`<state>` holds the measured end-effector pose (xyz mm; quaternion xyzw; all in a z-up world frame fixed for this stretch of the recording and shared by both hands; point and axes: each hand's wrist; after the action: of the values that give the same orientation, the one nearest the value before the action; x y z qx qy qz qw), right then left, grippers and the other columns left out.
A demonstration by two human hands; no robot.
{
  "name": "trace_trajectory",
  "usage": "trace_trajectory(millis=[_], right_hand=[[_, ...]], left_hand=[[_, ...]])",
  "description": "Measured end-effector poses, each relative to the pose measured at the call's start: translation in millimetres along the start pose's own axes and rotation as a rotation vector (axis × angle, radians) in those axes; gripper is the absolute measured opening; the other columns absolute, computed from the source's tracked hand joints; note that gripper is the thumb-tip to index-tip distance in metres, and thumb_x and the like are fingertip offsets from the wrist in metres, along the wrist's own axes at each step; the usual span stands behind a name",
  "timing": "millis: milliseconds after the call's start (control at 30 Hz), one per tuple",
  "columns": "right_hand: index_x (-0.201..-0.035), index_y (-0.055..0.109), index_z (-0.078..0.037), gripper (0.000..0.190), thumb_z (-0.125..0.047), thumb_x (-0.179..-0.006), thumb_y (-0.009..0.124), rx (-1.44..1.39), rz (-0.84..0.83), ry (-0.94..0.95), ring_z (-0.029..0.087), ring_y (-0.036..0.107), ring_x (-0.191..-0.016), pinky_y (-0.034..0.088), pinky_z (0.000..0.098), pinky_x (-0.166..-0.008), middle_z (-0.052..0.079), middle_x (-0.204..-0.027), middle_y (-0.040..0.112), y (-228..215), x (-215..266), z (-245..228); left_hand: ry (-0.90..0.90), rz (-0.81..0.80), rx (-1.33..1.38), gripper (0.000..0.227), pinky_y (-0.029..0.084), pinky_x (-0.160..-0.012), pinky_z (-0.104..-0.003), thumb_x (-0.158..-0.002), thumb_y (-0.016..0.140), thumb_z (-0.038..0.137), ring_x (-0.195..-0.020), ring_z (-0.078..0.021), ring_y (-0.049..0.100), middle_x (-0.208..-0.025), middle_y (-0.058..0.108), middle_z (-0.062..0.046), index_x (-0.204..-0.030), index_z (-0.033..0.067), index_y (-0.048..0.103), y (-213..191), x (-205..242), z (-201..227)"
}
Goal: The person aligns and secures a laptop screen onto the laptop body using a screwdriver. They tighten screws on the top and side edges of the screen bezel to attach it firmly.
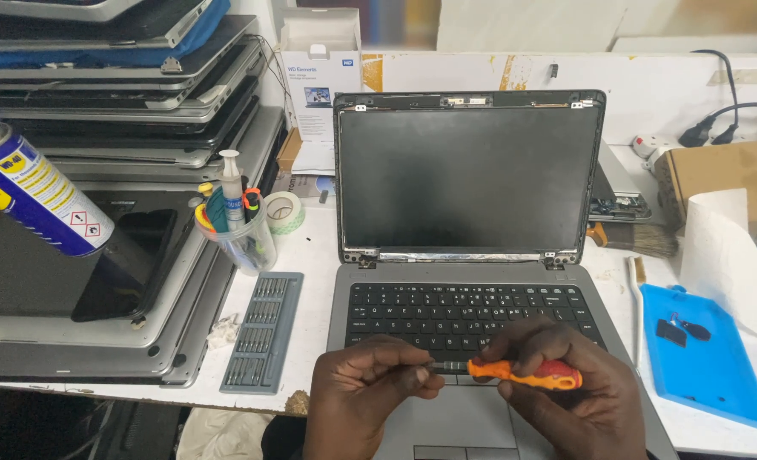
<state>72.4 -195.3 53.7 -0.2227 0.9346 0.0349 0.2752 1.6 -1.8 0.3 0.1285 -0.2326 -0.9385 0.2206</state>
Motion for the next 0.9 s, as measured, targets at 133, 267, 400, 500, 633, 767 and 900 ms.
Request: trace_trajectory(millis=[133, 267, 400, 500, 633, 767, 900], right_hand=[[-0.079, 0.064, -0.011, 0.014, 0.001, -0.078, 0.072, -0.001, -0.015, -0.006, 0.023, 0.081, -0.085, 0.062, 0.0332, -0.077, 0.015, -0.095, 0.079, 3, 0, -5], [-0.081, 0.066, -0.009, 0.012, -0.001, -0.08, 0.075, -0.027, 0.003, -0.006, 0.026, 0.082, -0.087, 0.062, 0.0326, -0.08, 0.016, -0.097, 0.079, 3, 3, 1], [-0.083, 0.066, -0.008, 0.016, 0.002, -0.077, 0.078, -0.056, 0.024, 0.02, 0.025, 0.08, -0.078, 0.064, 0.0313, -0.074, 0.018, -0.096, 0.077, 2, 5, 9], [-0.082, 0.065, -0.008, 0.018, 0.003, -0.077, 0.078, -0.068, 0.032, 0.018, 0.025, 0.081, -0.069, 0.066, 0.0322, -0.071, 0.018, -0.095, 0.077, 1, 4, 11], [-0.083, 0.063, -0.009, 0.015, -0.005, -0.08, 0.077, -0.023, 0.034, -0.008, 0.024, 0.079, -0.081, 0.063, 0.0314, -0.077, 0.018, -0.095, 0.078, -2, 1, 11], [-0.086, 0.065, -0.012, 0.015, -0.007, -0.08, 0.078, 0.018, 0.103, 0.017, 0.025, 0.078, -0.082, 0.061, 0.035, -0.08, 0.016, -0.098, 0.079, -20, -1, 10], [-0.084, 0.063, -0.01, 0.011, -0.007, -0.085, 0.074, 0.09, 0.138, -0.02, 0.022, 0.074, -0.08, 0.063, 0.0308, -0.072, 0.015, -0.098, 0.072, -56, -11, 4]], left_hand=[[0.031, 0.027, -0.083, 0.013, 0.072, -0.058, -0.041, -0.071, 0.085, -0.008, -0.062, -0.036, 0.083, -0.073, 0.078, -0.02, -0.083, -0.012, 0.082, 3, 1, 2], [0.134, 0.0, -0.175, 0.01, 0.07, -0.061, -0.035, -0.073, 0.082, -0.009, -0.061, -0.0295, 0.082, -0.073, 0.078, -0.018, -0.083, -0.0074, 0.082, 5, 2, 5], [0.052, 0.057, -0.137, 0.018, 0.069, -0.065, -0.036, -0.068, 0.084, -0.012, -0.063, -0.0289, 0.082, -0.074, 0.082, -0.022, -0.085, -0.0086, 0.083, 8, 2, 2], [-0.038, 0.074, -0.073, 0.035, 0.07, -0.071, -0.039, -0.065, 0.085, -0.018, -0.071, -0.0304, 0.083, -0.082, 0.083, -0.023, -0.098, -0.0076, 0.081, 8, 2, -1], [-0.117, 0.085, -0.137, 0.066, 0.069, -0.072, -0.036, -0.059, 0.091, -0.011, -0.079, -0.0291, 0.084, -0.097, 0.083, -0.023, -0.123, -0.0026, 0.074, 3, -1, -2], [-0.092, -0.065, -0.335, 0.084, 0.073, -0.074, -0.031, -0.058, 0.094, -0.01, -0.088, -0.0212, 0.085, -0.109, 0.082, -0.014, -0.136, 0.0065, 0.065, -11, -15, 1], [0.019, -0.031, -0.5, 0.069, 0.068, -0.075, -0.029, -0.064, 0.087, -0.007, -0.089, -0.0205, 0.081, -0.105, 0.082, -0.015, -0.13, 0.0044, 0.069, 16, -36, 43]])
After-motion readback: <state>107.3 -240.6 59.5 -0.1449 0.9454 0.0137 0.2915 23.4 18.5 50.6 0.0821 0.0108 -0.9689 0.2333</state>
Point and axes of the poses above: each hand's wrist, its own x-axis away from the middle knuckle, its own y-axis out of the palm, z = x × y
